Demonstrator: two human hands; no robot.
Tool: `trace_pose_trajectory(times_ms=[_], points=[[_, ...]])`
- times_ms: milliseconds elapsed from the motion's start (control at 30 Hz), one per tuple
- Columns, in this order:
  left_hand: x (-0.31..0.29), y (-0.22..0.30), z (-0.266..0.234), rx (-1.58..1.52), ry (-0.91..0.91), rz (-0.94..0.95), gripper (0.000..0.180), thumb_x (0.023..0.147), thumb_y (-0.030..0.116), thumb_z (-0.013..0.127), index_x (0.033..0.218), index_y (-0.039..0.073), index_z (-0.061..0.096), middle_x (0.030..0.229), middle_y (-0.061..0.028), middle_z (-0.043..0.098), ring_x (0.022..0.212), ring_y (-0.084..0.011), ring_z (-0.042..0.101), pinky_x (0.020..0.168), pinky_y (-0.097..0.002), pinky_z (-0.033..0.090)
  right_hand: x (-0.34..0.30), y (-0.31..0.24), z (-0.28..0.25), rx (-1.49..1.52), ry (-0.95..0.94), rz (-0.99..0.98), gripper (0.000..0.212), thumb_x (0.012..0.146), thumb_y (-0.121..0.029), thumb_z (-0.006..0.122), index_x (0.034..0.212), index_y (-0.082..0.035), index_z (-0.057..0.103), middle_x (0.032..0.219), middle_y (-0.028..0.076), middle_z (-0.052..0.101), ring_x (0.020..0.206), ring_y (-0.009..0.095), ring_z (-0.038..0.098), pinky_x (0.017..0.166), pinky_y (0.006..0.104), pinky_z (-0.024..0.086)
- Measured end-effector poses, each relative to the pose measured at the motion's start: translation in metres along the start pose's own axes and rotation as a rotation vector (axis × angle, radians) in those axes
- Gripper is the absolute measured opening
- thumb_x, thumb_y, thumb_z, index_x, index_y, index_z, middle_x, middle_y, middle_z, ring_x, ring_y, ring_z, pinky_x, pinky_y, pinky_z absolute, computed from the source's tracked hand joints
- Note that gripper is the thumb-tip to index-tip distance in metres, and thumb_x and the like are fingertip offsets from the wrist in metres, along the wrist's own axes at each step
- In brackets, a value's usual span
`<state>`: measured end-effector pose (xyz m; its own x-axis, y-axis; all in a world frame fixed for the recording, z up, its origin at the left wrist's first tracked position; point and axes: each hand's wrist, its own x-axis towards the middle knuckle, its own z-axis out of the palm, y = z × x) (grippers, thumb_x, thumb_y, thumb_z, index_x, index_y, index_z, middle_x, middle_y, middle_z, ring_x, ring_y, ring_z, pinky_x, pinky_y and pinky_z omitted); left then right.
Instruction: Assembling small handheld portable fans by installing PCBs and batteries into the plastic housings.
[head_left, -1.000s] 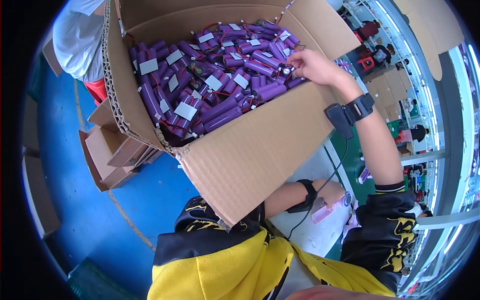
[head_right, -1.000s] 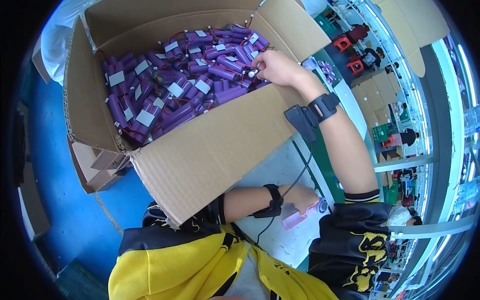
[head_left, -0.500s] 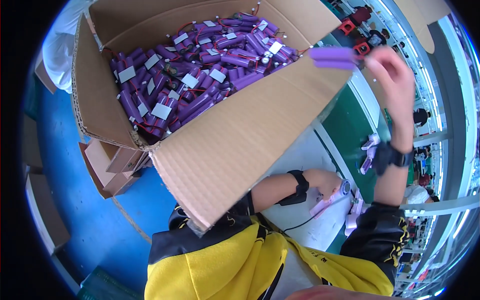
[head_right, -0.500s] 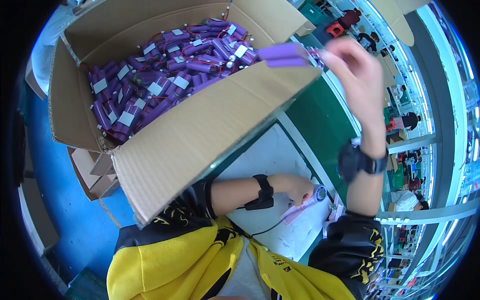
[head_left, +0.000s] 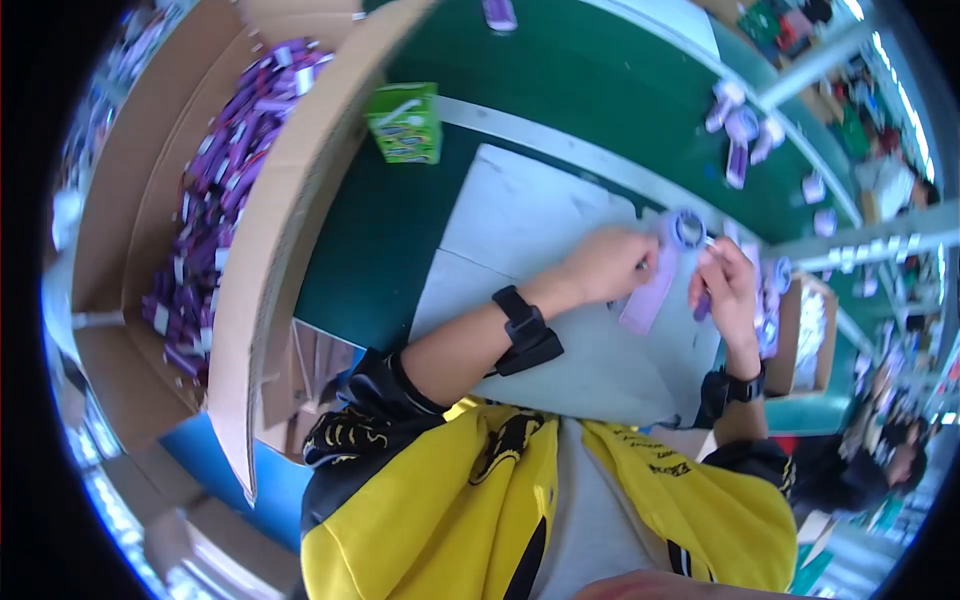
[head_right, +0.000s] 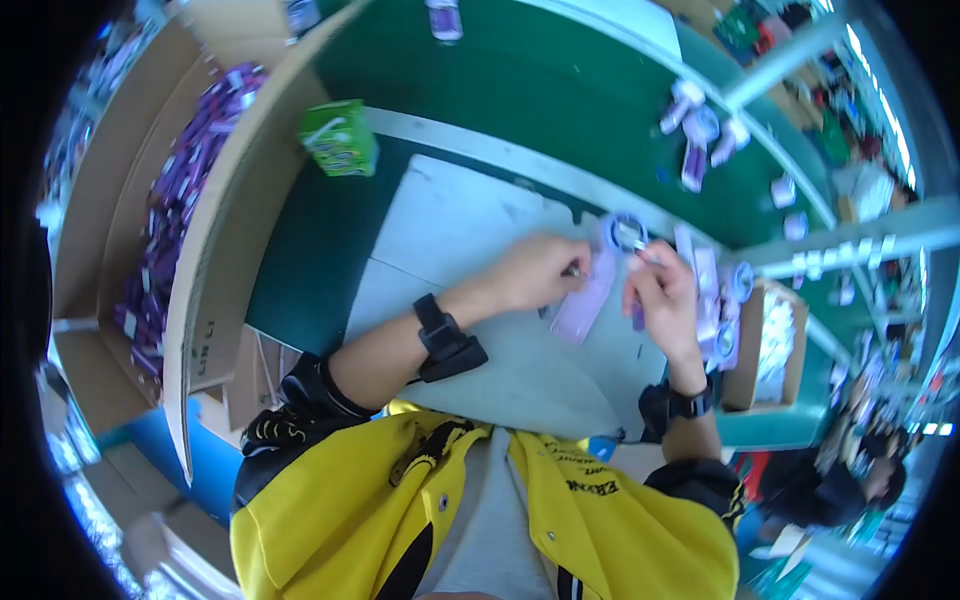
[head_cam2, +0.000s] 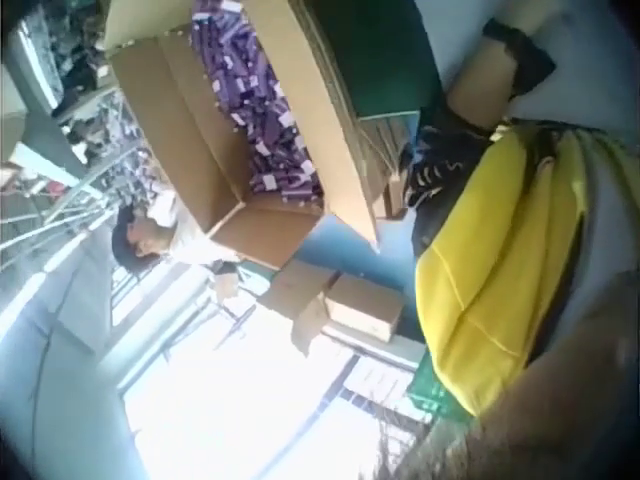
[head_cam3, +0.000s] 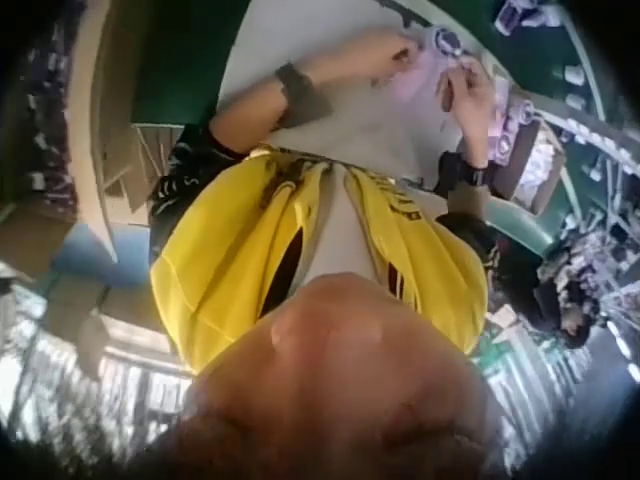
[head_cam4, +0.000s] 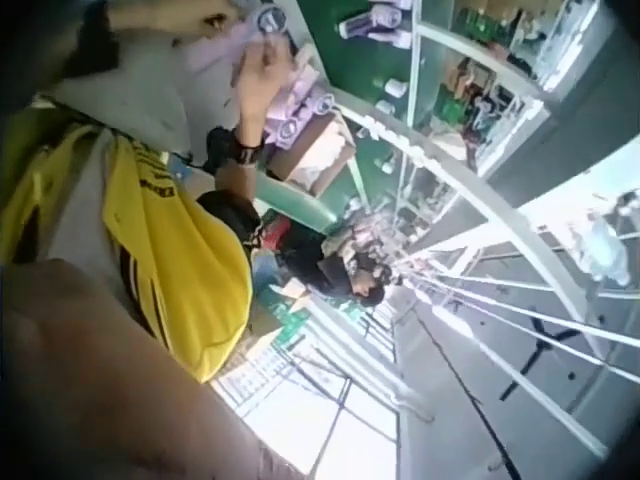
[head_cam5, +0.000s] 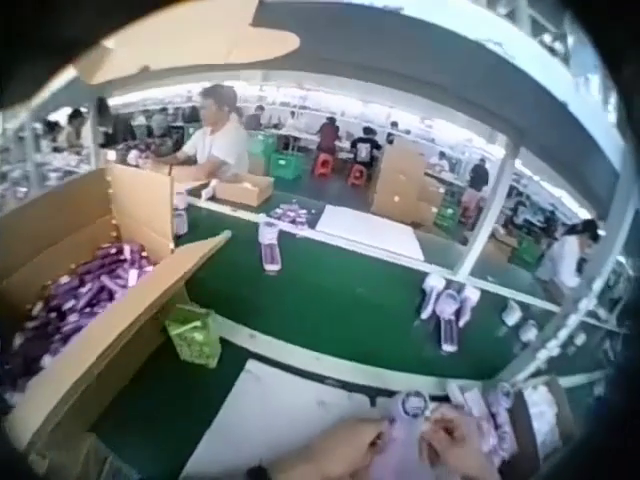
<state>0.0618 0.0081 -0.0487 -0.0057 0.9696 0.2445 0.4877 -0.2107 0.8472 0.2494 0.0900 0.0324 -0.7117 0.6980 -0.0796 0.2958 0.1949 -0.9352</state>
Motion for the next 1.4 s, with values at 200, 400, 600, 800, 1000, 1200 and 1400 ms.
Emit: trace_pose_trajectory(times_ms=[200, 400, 600, 800, 1000, 1200, 1400], points=[[-0.004, 0.009, -0.031, -0.190, -0.172, -0.074, 0.014, 0.080, 0.007, 0.074, 0.092, 0.003, 0.068, 0.083, -0.0089, 0.069, 0.071, -0.0166, 0.062, 0.065, -0.0301, 0.048, 0.004, 0.041, 0.028, -0.221, 0.140, -0.192, 0.016, 0.085, -0.008, 0.070, 0.084, -0.003, 0.054, 0.067, 0.005, 0.058, 0.057, 0.015, 0.058, 0.050, 0.0276, 0.041], [-0.005, 0.030, -0.050, -0.205, -0.281, -0.222, 0.018, 0.078, 0.003, 0.074, 0.095, 0.002, 0.067, 0.090, -0.0128, 0.069, 0.076, -0.0245, 0.066, 0.068, -0.0325, 0.052, -0.005, 0.022, 0.034, -0.423, 0.145, -0.320, 0.027, 0.071, -0.004, 0.077, 0.086, -0.001, 0.055, 0.081, 0.011, 0.057, 0.068, 0.025, 0.061, 0.058, 0.0334, 0.047], [-0.013, 0.033, -0.059, -0.249, -0.282, -0.225, 0.025, 0.076, -0.002, 0.074, 0.099, 0.003, 0.066, 0.090, -0.0097, 0.068, 0.074, -0.0204, 0.064, 0.066, -0.0300, 0.051, -0.004, 0.031, 0.042, -0.381, 0.131, -0.384, 0.026, 0.070, -0.001, 0.077, 0.087, -0.002, 0.057, 0.089, 0.011, 0.058, 0.071, 0.030, 0.060, 0.060, 0.0349, 0.049], [-0.011, 0.034, -0.062, -0.247, -0.275, -0.322, 0.028, 0.075, -0.003, 0.074, 0.101, 0.004, 0.065, 0.087, -0.0079, 0.068, 0.072, -0.0168, 0.063, 0.065, -0.0283, 0.050, -0.003, 0.026, 0.046, -0.420, 0.178, -0.558, 0.027, 0.066, 0.004, 0.076, 0.086, -0.002, 0.059, 0.091, 0.010, 0.061, 0.076, 0.029, 0.060, 0.061, 0.0355, 0.051], [-0.012, 0.030, -0.060, -0.227, -0.291, -0.281, 0.025, 0.076, -0.002, 0.073, 0.098, 0.004, 0.064, 0.082, -0.0070, 0.067, 0.069, -0.0149, 0.061, 0.064, -0.0275, 0.049, -0.004, 0.024, 0.052, -0.423, 0.143, -0.585, 0.027, 0.063, 0.006, 0.075, 0.085, -0.001, 0.059, 0.090, 0.010, 0.063, 0.077, 0.029, 0.060, 0.063, 0.0358, 0.051], [-0.012, 0.030, -0.058, -0.247, -0.312, -0.299, 0.025, 0.078, -0.005, 0.073, 0.100, 0.002, 0.065, 0.087, -0.0031, 0.066, 0.077, -0.0100, 0.059, 0.072, -0.0256, 0.050, -0.003, 0.026, 0.052, -0.411, 0.167, -0.560, 0.026, 0.064, 0.007, 0.074, 0.084, -0.001, 0.059, 0.086, 0.011, 0.064, 0.077, 0.029, 0.060, 0.064, 0.0363, 0.051], [-0.012, 0.030, -0.055, -0.340, -0.302, -0.347, 0.025, 0.078, -0.005, 0.073, 0.102, 0.001, 0.066, 0.088, -0.0033, 0.066, 0.079, -0.0110, 0.060, 0.074, -0.0274, 0.051, -0.004, 0.024, 0.053, -0.431, 0.159, -0.571, 0.026, 0.064, 0.006, 0.074, 0.084, -0.001, 0.059, 0.083, 0.010, 0.064, 0.076, 0.029, 0.059, 0.063, 0.0366, 0.051]])
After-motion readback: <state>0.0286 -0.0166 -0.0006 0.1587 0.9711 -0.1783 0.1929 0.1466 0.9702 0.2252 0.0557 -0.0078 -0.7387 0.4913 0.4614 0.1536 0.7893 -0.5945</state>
